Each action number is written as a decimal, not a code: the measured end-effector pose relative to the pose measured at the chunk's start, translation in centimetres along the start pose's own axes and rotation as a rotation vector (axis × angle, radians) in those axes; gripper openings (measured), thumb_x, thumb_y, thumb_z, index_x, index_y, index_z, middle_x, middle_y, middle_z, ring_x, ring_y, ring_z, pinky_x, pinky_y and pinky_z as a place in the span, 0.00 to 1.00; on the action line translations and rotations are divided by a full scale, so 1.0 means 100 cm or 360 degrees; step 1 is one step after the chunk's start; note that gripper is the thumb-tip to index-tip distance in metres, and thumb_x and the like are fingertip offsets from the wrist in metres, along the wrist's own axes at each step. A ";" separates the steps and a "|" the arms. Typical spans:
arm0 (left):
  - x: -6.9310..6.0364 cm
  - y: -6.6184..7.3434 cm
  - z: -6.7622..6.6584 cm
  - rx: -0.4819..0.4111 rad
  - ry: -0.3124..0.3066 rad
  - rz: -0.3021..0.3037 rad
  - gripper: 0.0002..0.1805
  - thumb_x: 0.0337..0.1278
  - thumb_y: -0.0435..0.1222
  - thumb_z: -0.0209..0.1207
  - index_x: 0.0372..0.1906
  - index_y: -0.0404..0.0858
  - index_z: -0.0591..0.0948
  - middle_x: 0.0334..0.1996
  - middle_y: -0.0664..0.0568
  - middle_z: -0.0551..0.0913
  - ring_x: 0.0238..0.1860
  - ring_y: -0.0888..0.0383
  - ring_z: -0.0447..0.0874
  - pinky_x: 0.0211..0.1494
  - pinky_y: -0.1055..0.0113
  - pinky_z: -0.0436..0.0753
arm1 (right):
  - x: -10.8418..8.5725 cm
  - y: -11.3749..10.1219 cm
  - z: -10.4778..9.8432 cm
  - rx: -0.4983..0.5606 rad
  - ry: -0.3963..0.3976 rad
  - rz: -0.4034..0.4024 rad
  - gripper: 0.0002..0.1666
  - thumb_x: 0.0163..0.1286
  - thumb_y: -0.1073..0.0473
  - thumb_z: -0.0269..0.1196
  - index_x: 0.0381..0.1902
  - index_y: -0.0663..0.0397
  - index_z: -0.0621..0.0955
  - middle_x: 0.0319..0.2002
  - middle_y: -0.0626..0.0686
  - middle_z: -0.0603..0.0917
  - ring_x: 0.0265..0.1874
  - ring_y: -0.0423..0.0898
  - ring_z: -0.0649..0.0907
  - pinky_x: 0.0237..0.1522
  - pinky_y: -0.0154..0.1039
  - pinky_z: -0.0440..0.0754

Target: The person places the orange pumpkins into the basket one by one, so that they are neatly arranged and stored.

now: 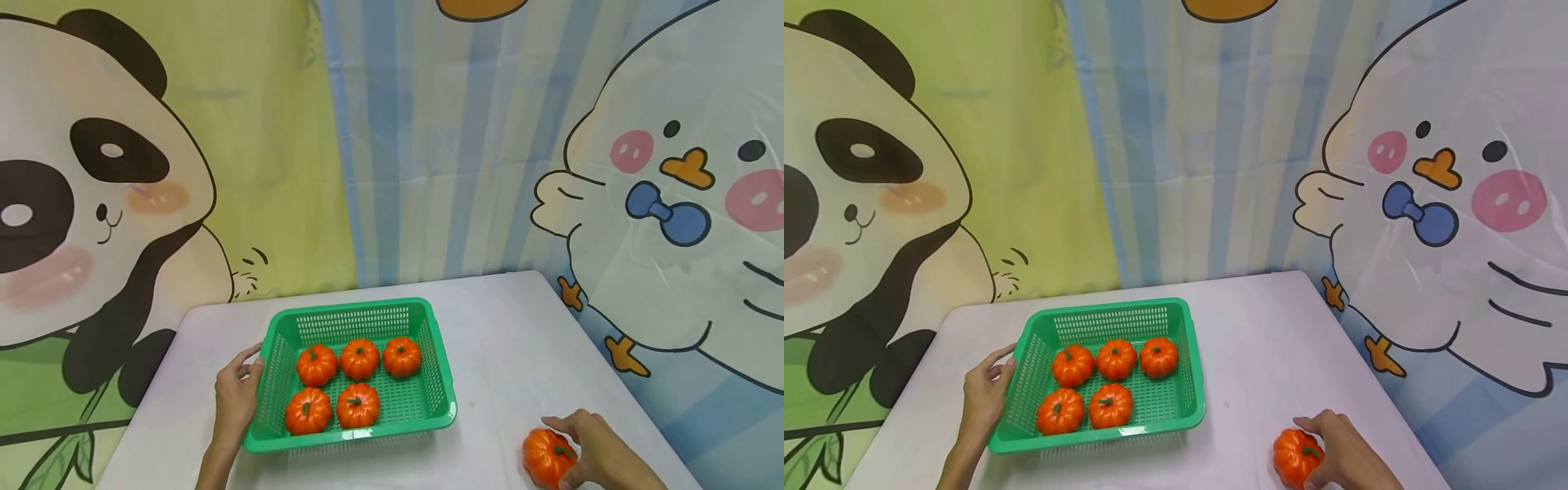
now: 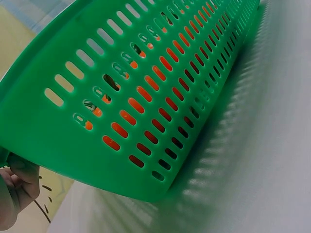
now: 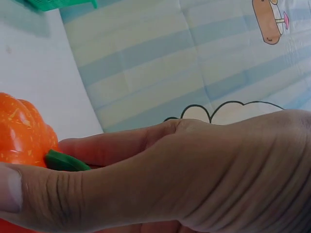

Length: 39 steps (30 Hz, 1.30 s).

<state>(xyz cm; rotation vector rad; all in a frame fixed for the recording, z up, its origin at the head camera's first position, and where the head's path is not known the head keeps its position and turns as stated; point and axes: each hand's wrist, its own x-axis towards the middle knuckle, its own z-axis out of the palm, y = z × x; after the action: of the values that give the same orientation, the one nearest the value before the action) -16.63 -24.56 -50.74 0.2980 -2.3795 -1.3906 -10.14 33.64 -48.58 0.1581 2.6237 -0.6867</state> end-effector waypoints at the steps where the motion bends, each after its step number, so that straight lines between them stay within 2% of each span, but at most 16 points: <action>1: 0.000 0.000 0.000 0.0002 0.0001 0.0001 0.20 0.84 0.35 0.57 0.71 0.34 0.81 0.38 0.30 0.91 0.21 0.69 0.86 0.25 0.69 0.82 | 0.001 0.001 0.001 0.0001 0.0006 0.0006 0.55 0.36 0.59 0.92 0.67 0.62 0.85 0.51 0.58 0.90 0.51 0.58 0.88 0.50 0.57 0.92; 7: 0.001 0.000 0.001 0.0004 -0.0001 -0.0021 0.20 0.84 0.35 0.57 0.72 0.35 0.81 0.38 0.31 0.92 0.21 0.69 0.86 0.25 0.69 0.82 | 0.005 0.003 0.007 0.0026 0.0018 0.0010 0.53 0.36 0.62 0.91 0.65 0.67 0.85 0.53 0.57 0.91 0.50 0.52 0.88 0.54 0.55 0.91; 11: 0.000 0.000 0.001 0.0005 -0.0004 -0.0032 0.20 0.84 0.35 0.57 0.72 0.35 0.81 0.37 0.31 0.91 0.21 0.67 0.86 0.25 0.69 0.82 | 0.005 0.004 0.008 0.0032 -0.0012 0.0013 0.51 0.38 0.63 0.90 0.64 0.70 0.84 0.53 0.59 0.92 0.49 0.53 0.89 0.55 0.55 0.90; 19: 0.000 0.000 0.001 -0.0002 -0.0013 -0.0046 0.21 0.84 0.36 0.56 0.72 0.35 0.81 0.37 0.31 0.91 0.21 0.64 0.87 0.25 0.69 0.82 | 0.004 0.001 0.008 0.0064 -0.0029 0.0010 0.48 0.40 0.67 0.89 0.63 0.71 0.85 0.50 0.58 0.93 0.49 0.52 0.88 0.56 0.55 0.90; 24: 0.001 -0.001 0.000 -0.0011 -0.0007 -0.0031 0.20 0.84 0.35 0.56 0.72 0.34 0.81 0.38 0.31 0.91 0.21 0.65 0.87 0.25 0.69 0.82 | 0.008 0.001 0.009 0.0092 -0.0008 -0.0006 0.50 0.38 0.65 0.90 0.64 0.70 0.85 0.52 0.58 0.93 0.49 0.49 0.88 0.58 0.56 0.89; 32: 0.002 0.000 0.001 -0.0029 -0.0016 -0.0014 0.21 0.85 0.35 0.56 0.72 0.34 0.80 0.38 0.31 0.91 0.21 0.64 0.87 0.25 0.68 0.83 | 0.007 -0.009 0.002 0.0101 -0.0041 -0.0065 0.50 0.38 0.64 0.91 0.62 0.72 0.85 0.54 0.62 0.93 0.51 0.52 0.90 0.61 0.57 0.88; 39: 0.001 -0.001 0.000 -0.0041 -0.0034 -0.0030 0.21 0.85 0.36 0.55 0.73 0.33 0.80 0.40 0.30 0.91 0.22 0.64 0.89 0.25 0.68 0.84 | 0.005 -0.022 -0.004 0.0117 -0.0005 -0.0146 0.53 0.35 0.63 0.92 0.63 0.71 0.85 0.54 0.59 0.93 0.50 0.51 0.92 0.57 0.52 0.90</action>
<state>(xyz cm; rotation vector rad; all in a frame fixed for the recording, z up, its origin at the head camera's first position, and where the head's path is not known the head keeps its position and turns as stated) -16.72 -24.62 -50.82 0.3010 -2.3800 -1.4388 -11.26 31.92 -47.48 0.0583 2.6176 -0.8147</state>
